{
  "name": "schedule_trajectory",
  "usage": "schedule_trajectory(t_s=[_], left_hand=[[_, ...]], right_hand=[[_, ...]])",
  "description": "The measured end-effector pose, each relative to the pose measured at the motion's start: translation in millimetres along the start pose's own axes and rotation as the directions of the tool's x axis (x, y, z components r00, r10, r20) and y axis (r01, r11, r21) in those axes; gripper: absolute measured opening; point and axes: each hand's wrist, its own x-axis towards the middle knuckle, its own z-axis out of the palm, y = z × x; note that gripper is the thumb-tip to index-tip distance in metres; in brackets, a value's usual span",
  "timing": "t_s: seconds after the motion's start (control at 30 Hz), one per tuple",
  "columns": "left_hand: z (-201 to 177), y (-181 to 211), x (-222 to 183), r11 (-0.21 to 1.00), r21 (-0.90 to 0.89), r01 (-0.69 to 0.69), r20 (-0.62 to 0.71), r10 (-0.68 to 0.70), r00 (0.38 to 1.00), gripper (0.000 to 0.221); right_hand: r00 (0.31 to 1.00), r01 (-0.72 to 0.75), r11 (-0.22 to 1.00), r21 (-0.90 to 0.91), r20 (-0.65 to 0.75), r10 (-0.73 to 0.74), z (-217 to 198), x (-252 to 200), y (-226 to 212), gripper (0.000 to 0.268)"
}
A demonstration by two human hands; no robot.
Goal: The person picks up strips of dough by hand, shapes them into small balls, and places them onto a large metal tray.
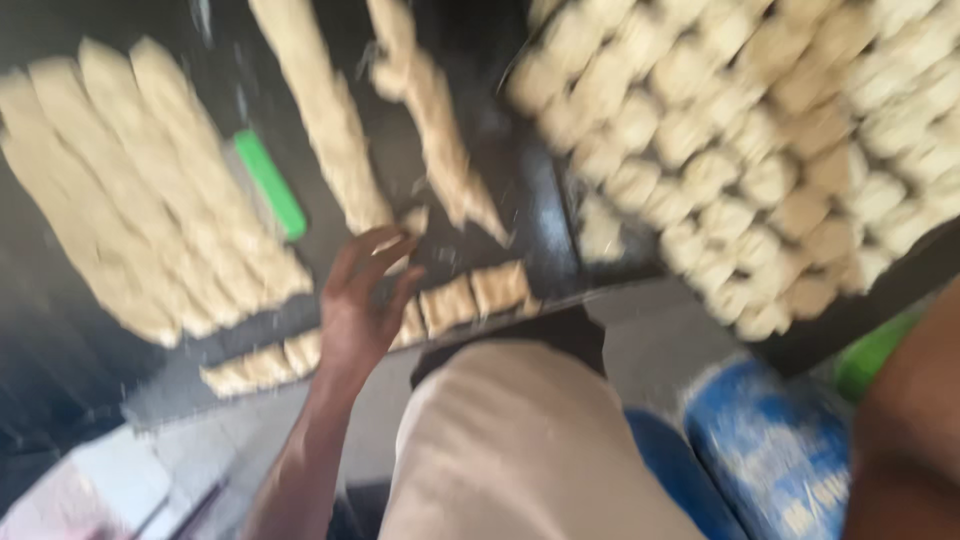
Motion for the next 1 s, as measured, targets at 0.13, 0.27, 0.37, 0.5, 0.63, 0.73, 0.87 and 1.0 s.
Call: schedule_trajectory(t_s=[0.13,0.27,0.37,0.5,0.63,0.73,0.87,1.0], left_hand=[[24,-12,-30,0.959,0.008,-0.285,0.103,0.283,0.954,0.048],[41,-42,-63,0.902,0.119,-0.416,0.216,0.385,0.897,0.050],[57,-66,-72,0.848,0.196,-0.493,0.241,0.446,0.862,0.049],[77,-82,-60,0.945,-0.002,-0.327,0.049,0.326,0.944,0.038],[44,-99,-50,0.617,-0.637,0.462,0.095,-0.531,0.842,0.034],[-4,-115,-67,0.161,-0.944,0.287,0.200,-0.412,0.889,0.053],[-27,-115,-90,0.440,-0.817,0.373,0.186,-0.412,0.892,0.058],[-23,-106,-104,0.485,-0.811,0.325,0.116,-0.412,0.904,0.056]], right_hand=[[0.976,-0.002,0.979,0.206,0.215,-0.044,-5,-59,-106,0.005],[0.900,0.027,0.916,0.399,0.389,-0.196,33,-134,-181,0.020],[0.860,0.093,0.910,0.403,0.428,-0.278,44,-160,-202,0.023],[0.888,0.083,0.890,0.448,0.372,-0.270,62,-136,-211,0.022],[0.919,0.069,0.881,0.468,0.313,-0.239,86,-105,-224,0.026],[0.899,0.150,0.841,0.520,0.283,-0.335,117,-100,-242,0.024],[0.874,0.233,0.823,0.518,0.259,-0.410,144,-84,-277,0.026],[0.792,0.103,0.867,0.488,0.486,-0.368,116,-73,-306,0.016]])
